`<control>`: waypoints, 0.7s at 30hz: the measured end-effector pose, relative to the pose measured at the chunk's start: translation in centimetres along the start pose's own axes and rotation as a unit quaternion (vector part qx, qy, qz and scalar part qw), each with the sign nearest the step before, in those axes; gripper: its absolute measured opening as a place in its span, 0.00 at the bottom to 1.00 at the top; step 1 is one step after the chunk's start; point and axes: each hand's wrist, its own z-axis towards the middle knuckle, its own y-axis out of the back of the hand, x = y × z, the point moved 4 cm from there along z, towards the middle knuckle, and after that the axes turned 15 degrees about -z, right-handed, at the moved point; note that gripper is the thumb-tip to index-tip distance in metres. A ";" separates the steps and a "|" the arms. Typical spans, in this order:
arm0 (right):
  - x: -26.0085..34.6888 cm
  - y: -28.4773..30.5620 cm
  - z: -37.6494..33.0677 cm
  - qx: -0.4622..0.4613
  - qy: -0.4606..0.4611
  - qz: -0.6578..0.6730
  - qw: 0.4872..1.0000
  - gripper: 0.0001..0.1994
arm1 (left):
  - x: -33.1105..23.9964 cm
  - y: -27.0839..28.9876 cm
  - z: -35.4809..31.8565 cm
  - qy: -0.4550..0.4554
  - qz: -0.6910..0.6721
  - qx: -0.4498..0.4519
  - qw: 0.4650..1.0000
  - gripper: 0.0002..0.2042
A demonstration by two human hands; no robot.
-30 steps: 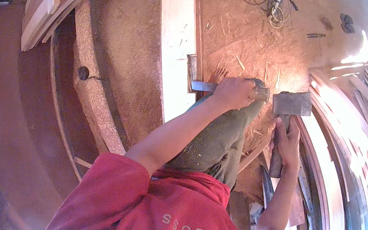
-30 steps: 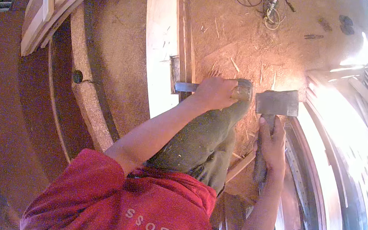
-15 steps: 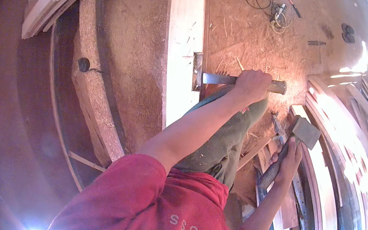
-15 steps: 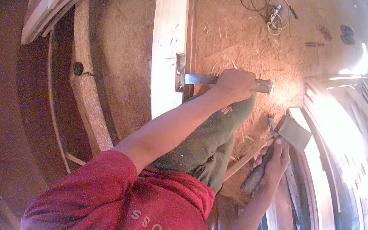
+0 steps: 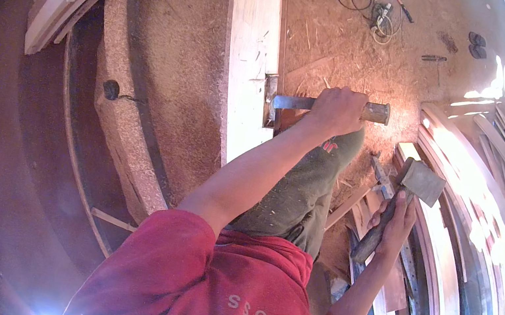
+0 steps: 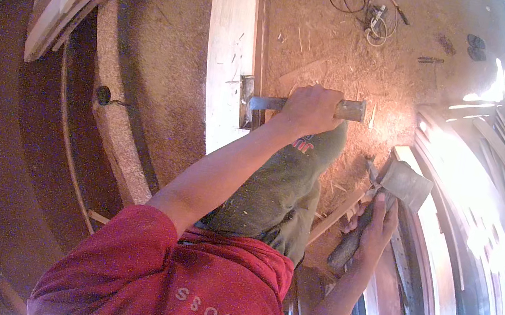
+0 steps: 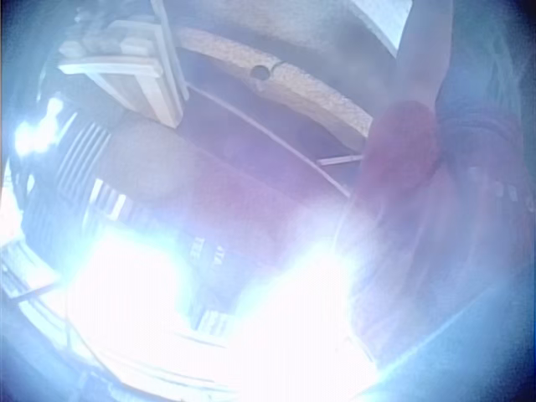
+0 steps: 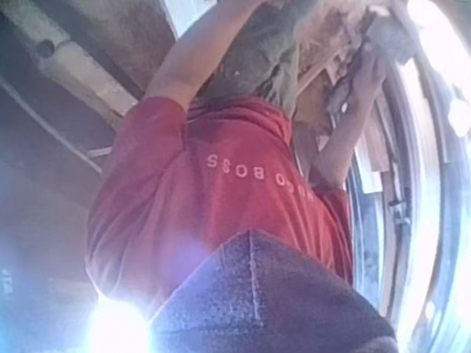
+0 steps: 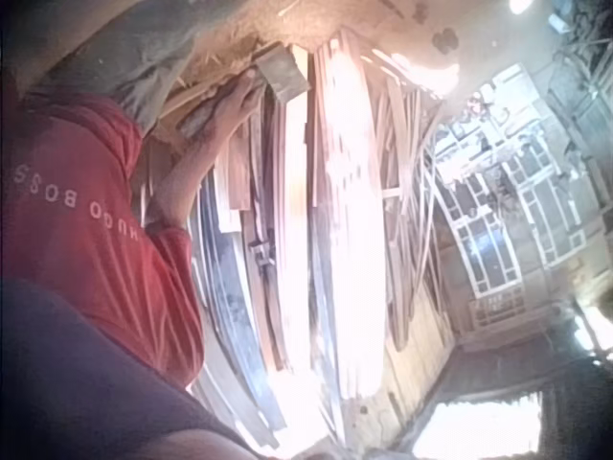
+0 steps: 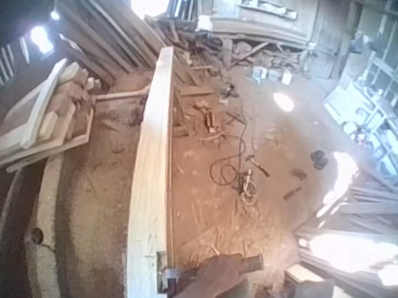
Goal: The person carves a piece of wood using a chisel and a hammer to create a joint.
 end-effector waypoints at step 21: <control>6.4 -1.4 0.2 -0.081 0.052 -0.047 0.994 0.14 | -0.2 2.2 -0.6 -0.023 -0.046 0.021 0.998 0.11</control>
